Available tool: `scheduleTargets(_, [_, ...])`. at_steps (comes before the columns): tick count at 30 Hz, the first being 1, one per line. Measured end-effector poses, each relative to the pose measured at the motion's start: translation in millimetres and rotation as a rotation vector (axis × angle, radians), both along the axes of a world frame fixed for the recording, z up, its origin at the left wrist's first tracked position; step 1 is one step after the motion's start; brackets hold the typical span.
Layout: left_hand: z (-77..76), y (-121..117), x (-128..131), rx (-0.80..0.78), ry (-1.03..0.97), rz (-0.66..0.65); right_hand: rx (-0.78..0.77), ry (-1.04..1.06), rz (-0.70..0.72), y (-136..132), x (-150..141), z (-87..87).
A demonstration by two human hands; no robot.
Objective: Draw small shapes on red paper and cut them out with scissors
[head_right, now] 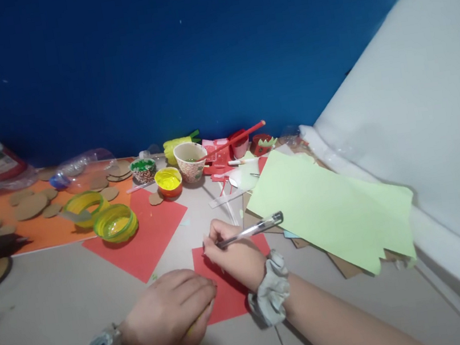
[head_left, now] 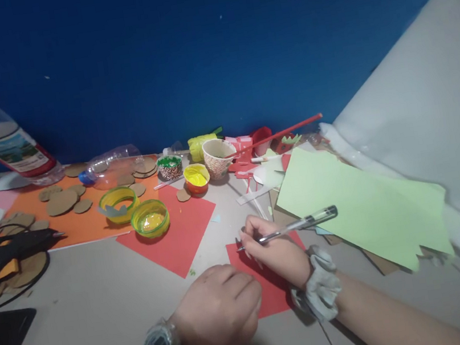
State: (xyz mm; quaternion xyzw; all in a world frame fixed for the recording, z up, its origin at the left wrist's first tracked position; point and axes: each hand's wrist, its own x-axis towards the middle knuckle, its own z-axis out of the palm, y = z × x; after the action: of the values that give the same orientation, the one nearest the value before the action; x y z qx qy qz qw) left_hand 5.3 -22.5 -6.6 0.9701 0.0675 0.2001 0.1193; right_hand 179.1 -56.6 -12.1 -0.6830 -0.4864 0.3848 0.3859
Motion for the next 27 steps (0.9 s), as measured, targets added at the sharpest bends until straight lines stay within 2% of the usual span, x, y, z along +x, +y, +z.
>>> scheduleTargets(9, [-1.7,0.0,-0.5,0.015,-0.012,-0.017,-0.005,0.024,-0.025,-0.3,0.0,-1.9])
scheduleTargets(20, [-1.4,-0.3,0.3,0.012,-0.003,-0.010,-0.009,0.102,0.009,0.0,0.1,0.4])
scheduleTargets(27, [-2.7,0.1,-1.3,0.010,0.016,-0.025,-0.007,0.044,0.003,-0.6,0.9,-2.4])
